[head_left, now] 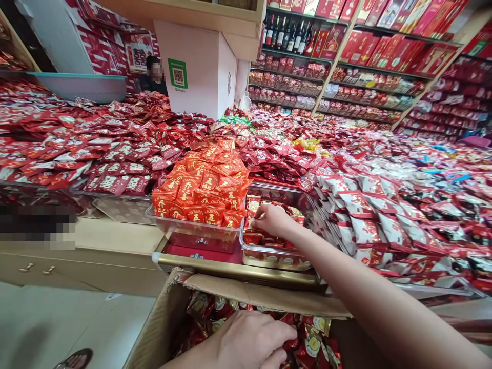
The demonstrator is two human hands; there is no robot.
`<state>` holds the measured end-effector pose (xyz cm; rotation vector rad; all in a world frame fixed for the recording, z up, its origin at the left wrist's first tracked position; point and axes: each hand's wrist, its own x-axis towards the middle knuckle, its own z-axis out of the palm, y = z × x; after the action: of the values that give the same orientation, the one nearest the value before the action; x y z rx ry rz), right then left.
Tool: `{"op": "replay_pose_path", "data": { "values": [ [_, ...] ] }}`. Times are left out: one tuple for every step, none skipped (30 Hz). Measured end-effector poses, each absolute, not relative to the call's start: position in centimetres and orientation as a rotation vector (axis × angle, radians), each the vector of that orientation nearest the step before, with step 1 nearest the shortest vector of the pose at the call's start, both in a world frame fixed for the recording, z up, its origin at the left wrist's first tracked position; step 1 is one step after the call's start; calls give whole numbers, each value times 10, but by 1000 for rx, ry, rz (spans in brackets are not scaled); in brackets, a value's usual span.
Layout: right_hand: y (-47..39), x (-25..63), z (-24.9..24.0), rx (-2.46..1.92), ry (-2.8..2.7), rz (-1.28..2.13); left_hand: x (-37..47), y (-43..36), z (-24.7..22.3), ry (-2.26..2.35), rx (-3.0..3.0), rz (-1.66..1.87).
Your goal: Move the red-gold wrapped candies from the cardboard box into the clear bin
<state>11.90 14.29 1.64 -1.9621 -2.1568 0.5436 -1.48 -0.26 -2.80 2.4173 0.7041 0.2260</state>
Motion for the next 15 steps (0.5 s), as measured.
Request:
{"op": "replay_pose_path", "data": {
  "values": [
    [143, 118, 17, -1952, -2175, 531, -15, -3, -28, 709, 2422, 204],
    [143, 118, 17, -1939, -2192, 515, -14, -3, -27, 711, 2427, 183],
    [144, 117, 17, -1924, -2209, 500, -15, -4, -27, 713, 2432, 168],
    [144, 117, 17, -1907, -2227, 487, -15, -4, -26, 720, 2437, 164],
    [144, 116, 17, -1891, -2246, 479, -15, -4, -26, 732, 2442, 170],
    [144, 115, 16, -1880, -2265, 473, -16, -5, -26, 742, 2443, 179],
    [144, 114, 16, -1876, -2282, 470, -16, -5, -27, 750, 2443, 187],
    [144, 113, 15, -1875, -2296, 466, -17, -5, -28, 757, 2441, 194],
    [144, 113, 15, -1879, -2308, 462, -17, -5, -29, 763, 2438, 198],
    [143, 112, 14, -1886, -2317, 459, -18, -5, -31, 765, 2437, 197],
    [143, 112, 14, -1893, -2326, 460, -18, -5, -32, 761, 2438, 196],
    [143, 112, 15, -1899, -2335, 463, -19, -5, -34, 755, 2440, 198],
    [143, 112, 15, -1905, -2344, 467, -19, -4, -35, 746, 2442, 202],
    [142, 112, 15, -1912, -2351, 469, -19, -4, -37, 732, 2441, 206],
    [143, 112, 16, -1919, -2357, 470, -20, -4, -38, 716, 2440, 210]
  ]
}}
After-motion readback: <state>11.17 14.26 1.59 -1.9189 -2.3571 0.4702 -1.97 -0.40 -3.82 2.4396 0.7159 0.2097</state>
